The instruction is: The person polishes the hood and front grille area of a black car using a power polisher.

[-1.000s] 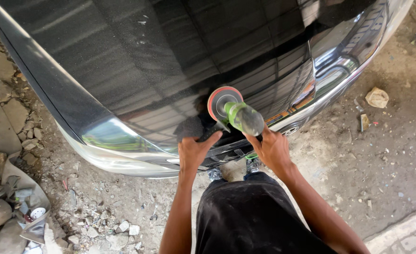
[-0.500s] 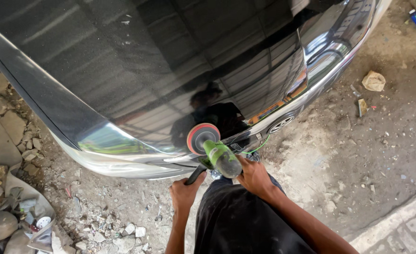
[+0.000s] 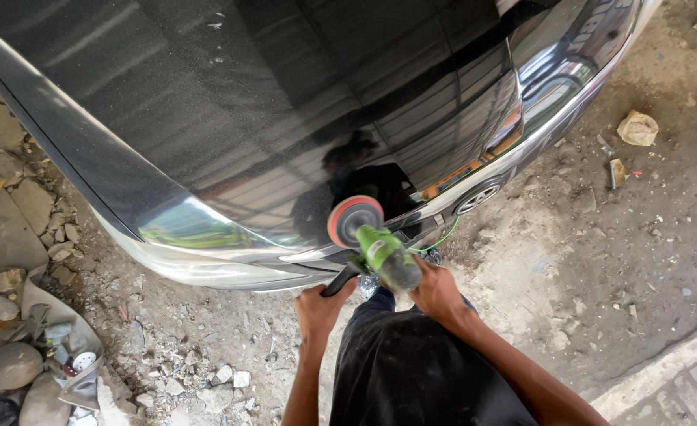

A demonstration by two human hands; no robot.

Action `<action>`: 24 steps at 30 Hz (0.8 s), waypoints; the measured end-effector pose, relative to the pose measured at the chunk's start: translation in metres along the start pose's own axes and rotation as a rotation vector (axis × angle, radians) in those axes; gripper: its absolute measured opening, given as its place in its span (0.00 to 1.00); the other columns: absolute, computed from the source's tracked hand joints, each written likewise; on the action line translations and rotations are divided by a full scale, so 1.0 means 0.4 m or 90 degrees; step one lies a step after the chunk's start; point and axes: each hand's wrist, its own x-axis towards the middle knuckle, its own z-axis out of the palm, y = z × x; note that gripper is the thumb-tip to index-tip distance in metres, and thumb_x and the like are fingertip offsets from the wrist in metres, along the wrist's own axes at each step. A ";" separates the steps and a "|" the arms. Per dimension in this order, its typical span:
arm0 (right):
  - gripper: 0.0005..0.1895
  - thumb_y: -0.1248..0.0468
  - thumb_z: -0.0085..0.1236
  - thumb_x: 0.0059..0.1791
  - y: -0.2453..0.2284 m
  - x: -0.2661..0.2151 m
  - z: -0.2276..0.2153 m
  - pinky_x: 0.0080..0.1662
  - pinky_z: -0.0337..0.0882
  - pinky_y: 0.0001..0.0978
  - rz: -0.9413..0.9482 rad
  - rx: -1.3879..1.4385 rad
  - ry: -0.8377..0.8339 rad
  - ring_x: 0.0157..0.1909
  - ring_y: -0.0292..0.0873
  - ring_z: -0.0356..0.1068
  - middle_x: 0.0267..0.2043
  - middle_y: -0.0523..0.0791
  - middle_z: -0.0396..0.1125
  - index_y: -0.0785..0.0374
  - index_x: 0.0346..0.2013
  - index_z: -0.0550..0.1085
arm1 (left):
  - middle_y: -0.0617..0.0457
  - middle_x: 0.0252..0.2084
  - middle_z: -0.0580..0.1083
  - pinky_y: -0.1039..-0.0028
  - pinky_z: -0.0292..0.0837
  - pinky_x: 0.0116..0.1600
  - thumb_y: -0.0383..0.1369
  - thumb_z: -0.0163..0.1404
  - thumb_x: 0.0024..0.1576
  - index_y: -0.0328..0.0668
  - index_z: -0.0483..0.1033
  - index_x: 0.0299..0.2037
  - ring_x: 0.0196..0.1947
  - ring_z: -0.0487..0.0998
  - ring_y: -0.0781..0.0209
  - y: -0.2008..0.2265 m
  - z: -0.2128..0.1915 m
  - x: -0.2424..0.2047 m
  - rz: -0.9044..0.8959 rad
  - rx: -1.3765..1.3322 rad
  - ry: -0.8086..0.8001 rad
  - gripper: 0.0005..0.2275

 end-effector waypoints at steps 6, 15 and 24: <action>0.31 0.63 0.57 0.47 -0.004 -0.015 -0.005 0.18 0.74 0.35 0.049 0.004 -0.065 0.17 0.45 0.72 0.32 0.54 0.74 0.73 0.63 0.64 | 0.58 0.10 0.68 0.72 0.59 0.16 0.58 0.64 0.44 0.41 0.75 0.12 0.07 0.66 0.67 -0.031 0.028 -0.028 -0.099 -0.030 -0.049 0.27; 0.10 0.60 0.57 0.51 0.141 -0.091 -0.086 0.21 0.72 0.37 0.099 -0.018 0.094 0.19 0.43 0.71 0.24 0.50 0.73 0.65 0.34 0.77 | 0.42 0.21 0.79 0.63 0.75 0.28 0.56 0.66 0.41 0.30 0.83 0.25 0.20 0.81 0.52 0.212 0.097 -0.026 0.062 -0.054 -0.016 0.28; 0.31 0.66 0.58 0.42 0.057 -0.012 -0.111 0.24 0.76 0.39 0.063 0.018 -0.034 0.20 0.49 0.73 0.33 0.55 0.74 0.68 0.61 0.67 | 0.46 0.14 0.74 0.64 0.68 0.23 0.57 0.66 0.43 0.30 0.80 0.18 0.14 0.75 0.56 0.114 0.068 -0.052 -0.080 -0.034 -0.013 0.29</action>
